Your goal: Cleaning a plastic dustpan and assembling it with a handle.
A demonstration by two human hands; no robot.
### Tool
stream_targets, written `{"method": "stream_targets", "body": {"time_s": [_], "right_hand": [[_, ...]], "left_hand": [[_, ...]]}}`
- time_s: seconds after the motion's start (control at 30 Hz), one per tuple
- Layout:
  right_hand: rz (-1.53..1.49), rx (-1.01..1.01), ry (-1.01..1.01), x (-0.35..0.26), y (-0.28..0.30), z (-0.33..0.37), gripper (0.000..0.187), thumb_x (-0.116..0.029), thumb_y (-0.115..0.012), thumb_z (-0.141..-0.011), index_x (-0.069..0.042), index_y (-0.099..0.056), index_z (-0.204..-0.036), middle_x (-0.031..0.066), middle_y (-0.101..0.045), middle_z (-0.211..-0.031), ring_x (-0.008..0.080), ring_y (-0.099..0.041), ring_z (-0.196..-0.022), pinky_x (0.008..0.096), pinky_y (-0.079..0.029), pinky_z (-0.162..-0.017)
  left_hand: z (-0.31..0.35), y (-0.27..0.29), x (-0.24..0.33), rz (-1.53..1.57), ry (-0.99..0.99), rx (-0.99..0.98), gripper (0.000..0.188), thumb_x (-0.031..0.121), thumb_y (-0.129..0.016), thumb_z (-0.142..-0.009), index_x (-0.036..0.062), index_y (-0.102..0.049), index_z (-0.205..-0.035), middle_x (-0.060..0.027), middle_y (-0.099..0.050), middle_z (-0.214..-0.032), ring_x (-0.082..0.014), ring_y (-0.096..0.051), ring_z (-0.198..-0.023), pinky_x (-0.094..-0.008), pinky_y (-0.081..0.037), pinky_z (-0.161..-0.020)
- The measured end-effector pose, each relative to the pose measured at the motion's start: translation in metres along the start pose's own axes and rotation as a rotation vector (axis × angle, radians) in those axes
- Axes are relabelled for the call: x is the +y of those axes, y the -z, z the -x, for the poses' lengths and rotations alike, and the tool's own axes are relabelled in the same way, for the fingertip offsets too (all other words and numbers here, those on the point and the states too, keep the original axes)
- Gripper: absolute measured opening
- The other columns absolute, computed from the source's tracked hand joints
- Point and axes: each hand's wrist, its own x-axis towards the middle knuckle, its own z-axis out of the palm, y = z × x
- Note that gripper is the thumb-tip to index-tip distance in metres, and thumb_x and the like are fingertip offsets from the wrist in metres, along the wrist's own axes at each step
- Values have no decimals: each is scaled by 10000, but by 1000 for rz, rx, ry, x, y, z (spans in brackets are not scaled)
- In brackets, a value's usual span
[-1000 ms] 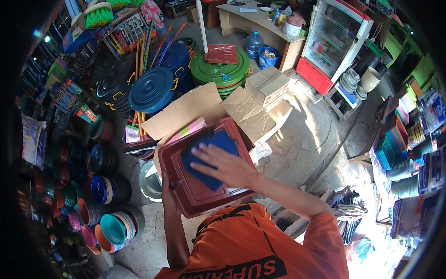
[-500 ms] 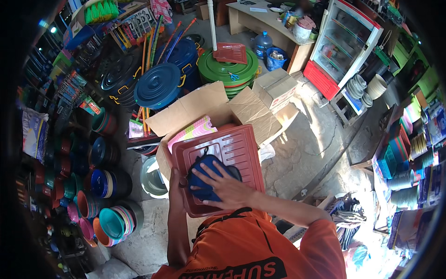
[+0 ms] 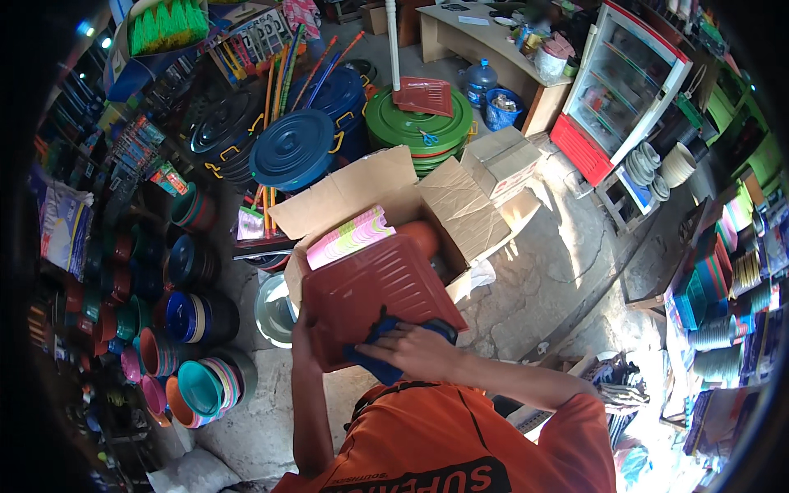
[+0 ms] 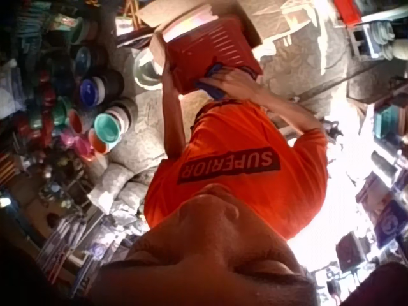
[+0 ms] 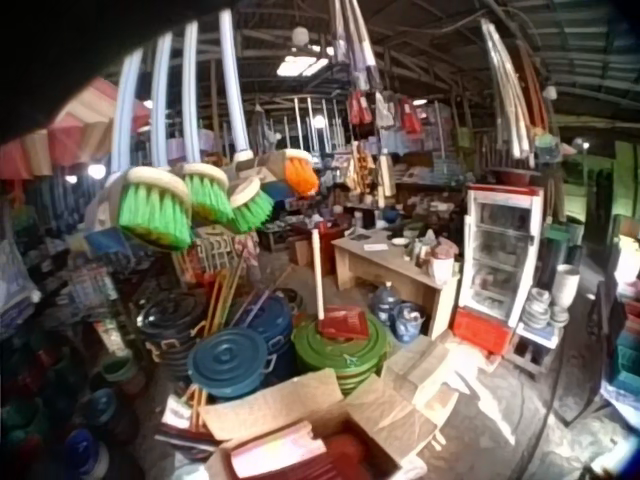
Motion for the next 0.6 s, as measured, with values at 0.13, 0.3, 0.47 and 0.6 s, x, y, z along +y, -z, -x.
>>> {"method": "stream_targets", "body": {"time_s": [0.13, 0.3, 0.47, 0.6], "right_hand": [[-174, 27, 10, 11, 11, -3, 681, -114, -765, -669, -86, -594, -1328, 150, -697, -1139, 327, -688, -956, 421, -539, -867], [-691, 103, -63, 52, 48, 6, 558, -157, -802, -744, -91, -638, -1273, 165, -721, -1033, 301, -712, -884, 397, -557, -791], [-492, 326, -182, 75, 33, -14, 554, -182, -805, -772, -72, -630, -1286, 166, -688, -1155, 304, -677, -1034, 418, -512, -918], [23, 465, -72, 33, 19, -29, 834, -264, -796, -713, -131, -452, -1462, 137, -397, -1530, 324, -382, -1408, 457, -279, -1178]], "left_hand": [[-4, -7, -17, -249, -192, 130, 568, 399, -461, -1029, 49, -396, -1472, -139, -548, -1364, -274, -536, -1270, -400, -476, -1014], [4, 39, -17, -1163, -679, -222, 341, 280, -444, -1032, 13, -642, -1111, -105, -674, -995, -186, -664, -781, -298, -501, -683], [-1, 32, -35, -1056, -763, -156, 606, 499, -354, -1047, -12, -590, -821, -37, -538, -660, -82, -467, -462, -243, -364, -482], [-14, 36, -46, -1121, -785, 43, 439, 326, -406, -1049, 8, -537, -776, -28, -504, -567, -170, -587, -535, -302, -406, -507]]}}
